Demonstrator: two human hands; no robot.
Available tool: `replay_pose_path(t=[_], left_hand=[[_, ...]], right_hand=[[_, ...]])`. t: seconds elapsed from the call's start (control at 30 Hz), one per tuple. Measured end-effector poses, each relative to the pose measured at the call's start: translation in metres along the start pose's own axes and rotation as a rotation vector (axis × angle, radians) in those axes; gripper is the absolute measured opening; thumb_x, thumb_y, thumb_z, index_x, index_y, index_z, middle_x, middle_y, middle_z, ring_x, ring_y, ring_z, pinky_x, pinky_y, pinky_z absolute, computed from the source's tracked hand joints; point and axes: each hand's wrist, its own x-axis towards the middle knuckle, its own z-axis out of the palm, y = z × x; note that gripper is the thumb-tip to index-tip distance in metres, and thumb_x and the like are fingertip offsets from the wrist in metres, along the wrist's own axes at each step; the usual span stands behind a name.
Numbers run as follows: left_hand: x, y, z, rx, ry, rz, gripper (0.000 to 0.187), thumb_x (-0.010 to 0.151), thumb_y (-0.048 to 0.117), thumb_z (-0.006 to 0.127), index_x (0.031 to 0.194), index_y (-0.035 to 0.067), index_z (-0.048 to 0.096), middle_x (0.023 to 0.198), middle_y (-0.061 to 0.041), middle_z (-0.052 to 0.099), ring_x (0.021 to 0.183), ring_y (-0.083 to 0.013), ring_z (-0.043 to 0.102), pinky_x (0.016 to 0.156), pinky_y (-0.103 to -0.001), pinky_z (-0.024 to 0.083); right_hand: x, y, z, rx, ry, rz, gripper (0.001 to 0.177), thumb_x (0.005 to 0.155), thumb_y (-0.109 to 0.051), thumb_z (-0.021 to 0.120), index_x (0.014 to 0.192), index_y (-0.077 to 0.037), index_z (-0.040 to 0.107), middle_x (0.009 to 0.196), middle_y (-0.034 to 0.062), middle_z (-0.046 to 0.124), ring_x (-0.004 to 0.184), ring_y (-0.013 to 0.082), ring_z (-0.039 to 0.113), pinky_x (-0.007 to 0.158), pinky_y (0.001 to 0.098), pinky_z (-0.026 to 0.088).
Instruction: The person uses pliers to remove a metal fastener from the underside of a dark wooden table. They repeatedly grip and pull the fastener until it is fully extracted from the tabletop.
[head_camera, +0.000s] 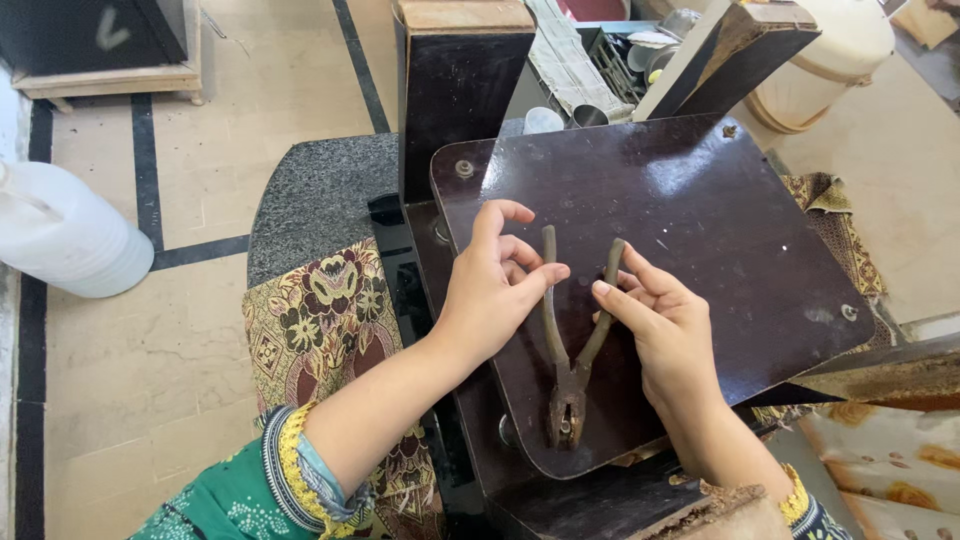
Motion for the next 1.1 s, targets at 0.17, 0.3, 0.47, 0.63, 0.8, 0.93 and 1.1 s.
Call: replay_pose_path(t=[0.17, 0.3, 0.47, 0.63, 0.8, 0.93, 1.1], left_hand=[[-0.006, 0.003, -0.005, -0.009, 0.059, 0.055, 0.053, 0.086, 0.011, 0.08, 0.126, 0.006, 0.045, 0.075, -0.004, 0.068, 0.064, -0.0041, 0.063, 0.061, -0.02, 0.051], [-0.021, 0.012, -0.019, -0.046, 0.103, 0.062, 0.054, 0.086, 0.008, 0.082, 0.124, 0.006, 0.044, 0.07, -0.004, 0.062, 0.064, -0.0061, 0.063, 0.06, -0.021, 0.05], [-0.054, 0.026, -0.031, -0.186, 0.105, -0.019, 0.056, 0.085, 0.005, 0.079, 0.125, 0.006, 0.041, 0.073, -0.003, 0.065, 0.067, -0.0092, 0.069, 0.061, -0.024, 0.056], [-0.076, 0.024, -0.047, -0.235, 0.179, -0.046, 0.057, 0.084, 0.0, 0.077, 0.126, 0.006, 0.038, 0.077, -0.006, 0.066, 0.07, -0.0118, 0.071, 0.065, -0.026, 0.061], [-0.095, 0.017, -0.063, -0.3, 0.22, -0.087, 0.058, 0.084, -0.004, 0.075, 0.127, 0.007, 0.037, 0.079, -0.008, 0.067, 0.072, -0.0133, 0.071, 0.068, -0.027, 0.058], [-0.095, 0.018, -0.067, -0.374, 0.186, -0.003, 0.056, 0.087, -0.005, 0.072, 0.129, 0.006, 0.036, 0.085, -0.009, 0.068, 0.079, -0.0153, 0.072, 0.075, -0.029, 0.059], [-0.079, 0.024, -0.058, -0.447, 0.069, 0.189, 0.05, 0.093, 0.002, 0.071, 0.129, 0.008, 0.038, 0.108, -0.011, 0.071, 0.104, -0.0153, 0.072, 0.096, -0.032, 0.058]], right_hand=[[0.01, 0.003, 0.001, -0.066, -0.102, -0.057, 0.059, 0.086, 0.002, 0.073, 0.143, 0.002, 0.06, 0.11, 0.0076, 0.073, 0.083, 0.0089, 0.064, 0.077, 0.0253, 0.055], [0.026, 0.004, 0.014, -0.216, -0.27, -0.043, 0.053, 0.088, -0.001, 0.075, 0.14, -0.002, 0.065, 0.104, 0.0097, 0.071, 0.082, 0.0111, 0.066, 0.08, 0.0264, 0.055], [0.026, 0.003, 0.047, -0.477, -0.674, -0.458, 0.038, 0.088, -0.006, 0.07, 0.126, 0.0, 0.07, 0.114, 0.0102, 0.074, 0.115, 0.0097, 0.062, 0.093, 0.028, 0.052], [0.021, -0.015, 0.065, -0.449, -0.631, -0.097, 0.04, 0.081, -0.013, 0.078, 0.12, -0.003, 0.077, 0.09, 0.0028, 0.07, 0.068, 0.0056, 0.053, 0.072, 0.0245, 0.048], [0.011, -0.036, 0.071, -0.389, -0.662, -0.125, 0.035, 0.081, -0.012, 0.082, 0.114, -0.001, 0.078, 0.067, -0.0032, 0.058, 0.068, 0.0036, 0.053, 0.07, 0.0226, 0.045], [0.005, -0.054, 0.071, -0.479, -0.655, -0.392, 0.033, 0.085, -0.012, 0.081, 0.116, 0.0, 0.077, 0.069, -0.0044, 0.058, 0.087, 0.0049, 0.058, 0.075, 0.0226, 0.044], [0.004, -0.071, 0.051, -0.416, -0.391, -0.294, 0.03, 0.089, -0.008, 0.078, 0.118, 0.001, 0.076, 0.076, 0.0009, 0.07, 0.076, 0.0093, 0.064, 0.069, 0.0224, 0.052]])
